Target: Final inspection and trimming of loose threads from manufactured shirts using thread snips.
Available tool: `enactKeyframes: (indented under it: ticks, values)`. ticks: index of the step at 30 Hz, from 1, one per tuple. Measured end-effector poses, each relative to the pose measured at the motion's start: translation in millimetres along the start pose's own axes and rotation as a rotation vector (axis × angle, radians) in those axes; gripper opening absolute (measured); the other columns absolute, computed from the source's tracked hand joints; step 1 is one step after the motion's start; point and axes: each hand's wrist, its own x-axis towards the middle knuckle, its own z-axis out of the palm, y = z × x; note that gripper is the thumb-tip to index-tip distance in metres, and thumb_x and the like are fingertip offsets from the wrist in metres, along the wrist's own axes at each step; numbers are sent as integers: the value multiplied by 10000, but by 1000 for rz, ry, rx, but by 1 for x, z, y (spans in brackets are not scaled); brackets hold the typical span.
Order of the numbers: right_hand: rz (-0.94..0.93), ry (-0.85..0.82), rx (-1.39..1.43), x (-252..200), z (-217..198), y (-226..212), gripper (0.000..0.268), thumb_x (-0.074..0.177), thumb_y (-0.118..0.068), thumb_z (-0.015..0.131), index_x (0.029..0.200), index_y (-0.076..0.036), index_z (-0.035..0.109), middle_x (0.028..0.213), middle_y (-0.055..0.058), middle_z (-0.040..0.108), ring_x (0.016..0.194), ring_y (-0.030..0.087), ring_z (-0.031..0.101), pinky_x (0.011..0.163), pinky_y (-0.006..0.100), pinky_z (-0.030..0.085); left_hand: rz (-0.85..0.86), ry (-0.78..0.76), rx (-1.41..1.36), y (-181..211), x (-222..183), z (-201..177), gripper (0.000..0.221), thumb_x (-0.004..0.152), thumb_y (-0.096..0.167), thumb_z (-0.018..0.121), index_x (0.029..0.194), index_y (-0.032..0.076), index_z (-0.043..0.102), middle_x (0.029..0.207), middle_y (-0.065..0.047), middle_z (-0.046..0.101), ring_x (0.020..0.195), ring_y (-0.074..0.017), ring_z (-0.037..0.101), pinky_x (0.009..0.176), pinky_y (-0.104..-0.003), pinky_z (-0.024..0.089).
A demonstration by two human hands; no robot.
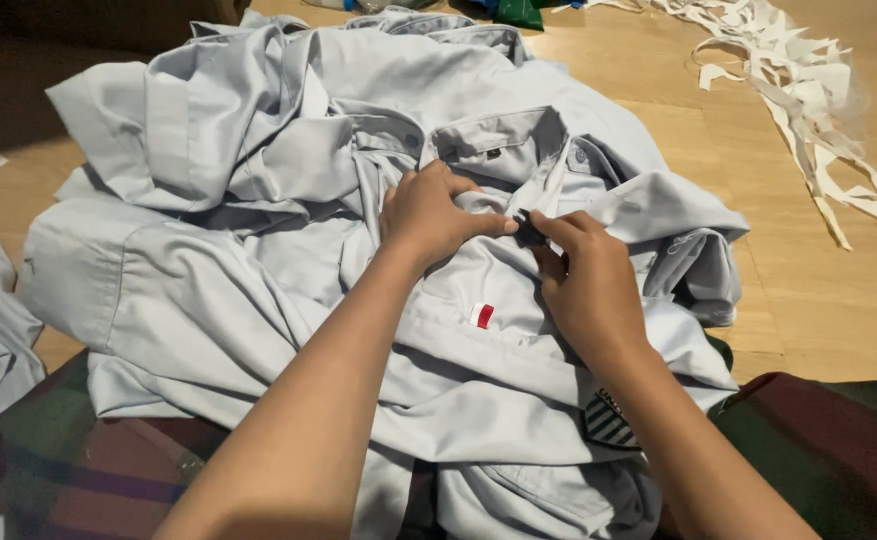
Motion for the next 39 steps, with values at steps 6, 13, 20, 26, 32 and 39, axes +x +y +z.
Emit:
enactKeyframes:
  ticks: [6,13,20,26,32,39]
  values:
    - [46,-30,42,1,6,5,321,922,-66,681,1199,-201,771,954,10,726,850,274,738,748,398,594,-8,0,5,0,0,0,435,645,496,913,924,189,784,1109,-16,621,1209,-278,535,1084,-454,343]
    - [133,196,278,-16,14,2,385,911,-38,688,1296,-38,662,1119,186,691,1090,405,674,940,501,538,19,17,29,9,-10,-2,422,654,530,886,896,204,771,1054,13,601,1179,-264,541,1080,-457,359]
    - [129,198,334,-25,21,3,462,885,-47,692,1331,-62,569,1071,200,641,1077,454,649,912,543,528,265,340,107,18,-33,8,477,743,404,894,1048,219,578,1203,8,450,1176,-382,612,953,-537,544]
    - [342,-42,266,-20,19,6,452,939,-228,652,1377,-321,584,880,80,747,968,351,729,880,518,557,412,469,304,7,-25,20,503,794,539,823,735,190,466,657,-6,517,744,-290,638,739,-438,504]
    - [368,-381,113,2,4,8,729,950,-265,545,1588,-523,305,1064,126,764,1142,390,677,1006,562,488,544,344,472,9,-27,21,308,964,539,620,1046,253,701,1025,11,696,1054,-228,659,979,-402,430]
    - [395,-393,182,0,21,25,728,943,-307,564,1605,-471,308,1149,164,742,1190,408,657,1006,565,467,349,78,629,13,-24,20,524,1014,497,439,1455,263,599,1486,-37,593,1414,-274,500,1138,-456,320]
